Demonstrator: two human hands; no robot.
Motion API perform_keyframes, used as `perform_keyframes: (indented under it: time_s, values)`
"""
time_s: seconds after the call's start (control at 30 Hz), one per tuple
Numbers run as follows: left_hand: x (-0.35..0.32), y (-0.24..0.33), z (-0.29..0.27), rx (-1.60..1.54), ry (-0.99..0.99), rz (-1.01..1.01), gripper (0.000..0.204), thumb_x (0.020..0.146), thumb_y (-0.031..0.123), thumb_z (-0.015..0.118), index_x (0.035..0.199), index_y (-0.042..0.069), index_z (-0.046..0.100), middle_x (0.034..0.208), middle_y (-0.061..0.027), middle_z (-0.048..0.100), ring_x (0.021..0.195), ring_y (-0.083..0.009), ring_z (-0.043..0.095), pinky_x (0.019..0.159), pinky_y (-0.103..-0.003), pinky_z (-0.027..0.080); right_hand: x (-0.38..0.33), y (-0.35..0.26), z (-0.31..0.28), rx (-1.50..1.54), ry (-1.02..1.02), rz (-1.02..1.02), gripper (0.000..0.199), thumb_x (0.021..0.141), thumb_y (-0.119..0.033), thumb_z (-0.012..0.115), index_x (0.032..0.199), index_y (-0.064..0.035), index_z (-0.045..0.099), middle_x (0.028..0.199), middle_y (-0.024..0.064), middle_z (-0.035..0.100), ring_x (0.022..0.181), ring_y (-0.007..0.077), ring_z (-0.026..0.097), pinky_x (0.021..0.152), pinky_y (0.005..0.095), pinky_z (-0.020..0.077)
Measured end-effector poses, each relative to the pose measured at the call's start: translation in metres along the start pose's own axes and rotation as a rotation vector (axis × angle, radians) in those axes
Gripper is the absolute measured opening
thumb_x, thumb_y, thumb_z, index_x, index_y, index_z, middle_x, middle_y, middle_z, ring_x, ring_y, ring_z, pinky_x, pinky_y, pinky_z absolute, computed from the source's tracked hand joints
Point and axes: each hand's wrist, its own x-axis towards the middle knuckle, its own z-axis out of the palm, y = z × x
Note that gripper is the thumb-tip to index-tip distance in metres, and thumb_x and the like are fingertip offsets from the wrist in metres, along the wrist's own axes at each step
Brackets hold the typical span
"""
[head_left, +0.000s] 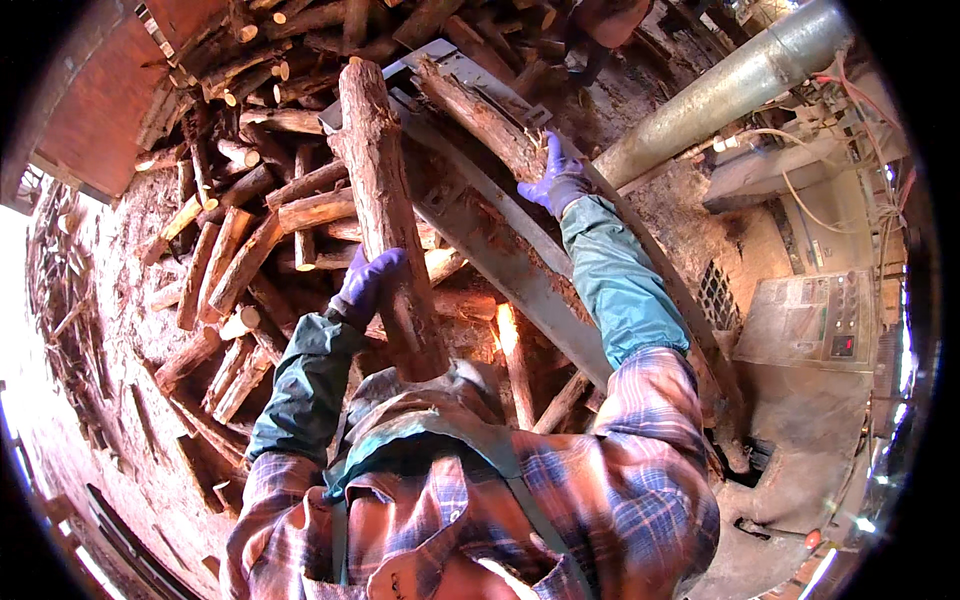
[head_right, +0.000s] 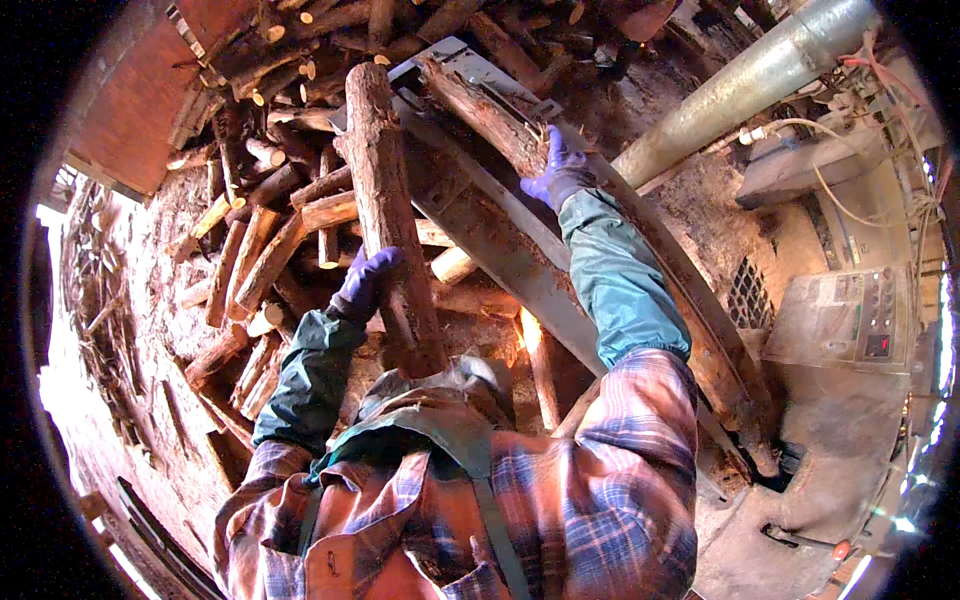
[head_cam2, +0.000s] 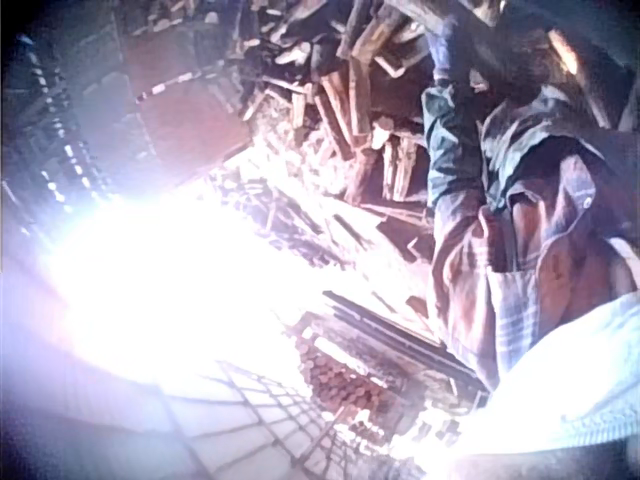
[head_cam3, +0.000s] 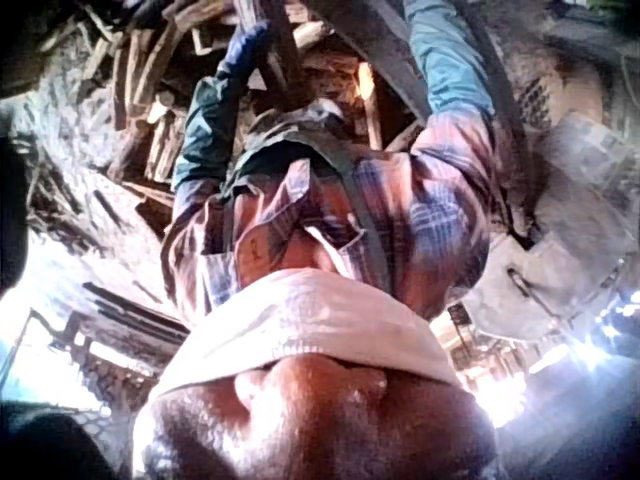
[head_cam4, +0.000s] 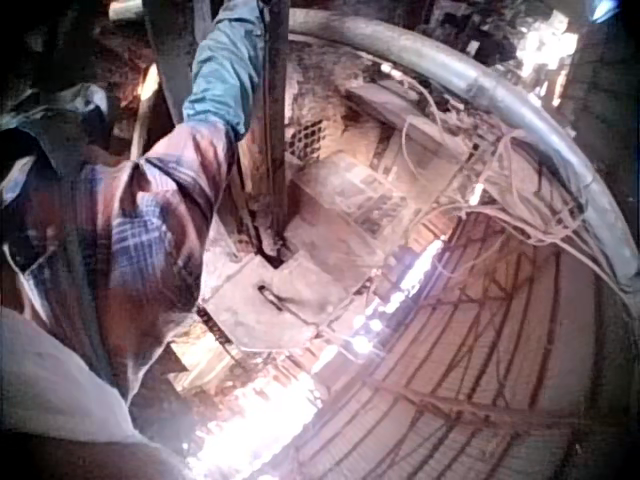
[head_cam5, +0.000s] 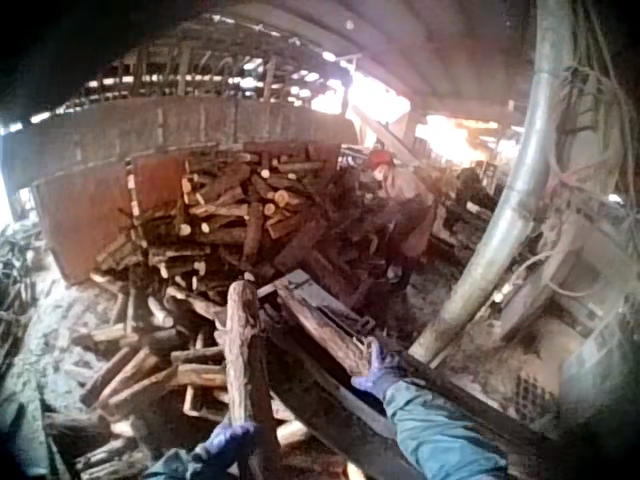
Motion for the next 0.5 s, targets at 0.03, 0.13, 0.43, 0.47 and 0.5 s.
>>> perform_keyframes:
  time_s: [0.03,0.13,0.43,0.47,0.5]
  values:
    - [-0.007,0.001,-0.003,-0.035,-0.084,0.020,0.062,0.082,0.028,0.073,0.131,0.003,0.045,0.112,-0.0084,0.061,0.097,-0.0198,0.059,0.086,-0.034,0.050,0.000,0.007,0.002,0.059,-0.025,-0.009,0.119,0.058,-0.048,0.086,0.151,-0.0135,0.019,0.143,0.0250,0.042,0.130,0.0399,0.044,0.108,0.0452,0.0372]
    - [-0.003,0.009,-0.018,-0.005,-0.098,0.007,0.062,0.083,0.028,0.072,0.132,0.002,0.044,0.109,-0.0095,0.062,0.094,-0.0194,0.061,0.084,-0.033,0.051,-0.002,0.020,-0.007,0.276,-0.056,-0.033,0.119,0.055,-0.038,0.091,0.149,-0.0110,0.023,0.137,0.0237,0.049,0.124,0.0347,0.051,0.104,0.0391,0.0412]
    - [-0.008,0.012,-0.036,0.083,-0.059,-0.049,0.067,0.083,0.028,0.070,0.138,0.004,0.039,0.119,-0.0096,0.058,0.105,-0.0211,0.058,0.091,-0.036,0.049,-0.030,0.061,0.031,0.531,0.169,-0.301,0.093,0.062,-0.036,0.087,0.137,-0.0153,0.037,0.130,0.0139,0.053,0.120,0.0301,0.051,0.101,0.0447,0.0414]
    - [-0.015,0.007,-0.040,0.092,-0.059,-0.058,0.067,0.083,0.028,0.070,0.138,0.004,0.040,0.119,-0.0093,0.058,0.104,-0.0210,0.058,0.091,-0.036,0.049,-0.038,0.050,0.028,0.132,0.252,-0.271,0.094,0.064,-0.045,0.084,0.140,-0.0194,0.034,0.135,0.0164,0.050,0.124,0.0352,0.049,0.103,0.0494,0.0391]
    - [-0.013,0.005,-0.041,0.098,-0.062,-0.040,0.067,0.083,0.028,0.071,0.137,0.004,0.041,0.118,-0.0090,0.058,0.103,-0.0208,0.058,0.090,-0.035,0.049,-0.032,0.054,0.024,0.113,0.093,-0.177,0.100,0.064,-0.055,0.079,0.144,-0.0199,0.030,0.141,0.0205,0.043,0.129,0.0419,0.043,0.107,0.0517,0.0341]
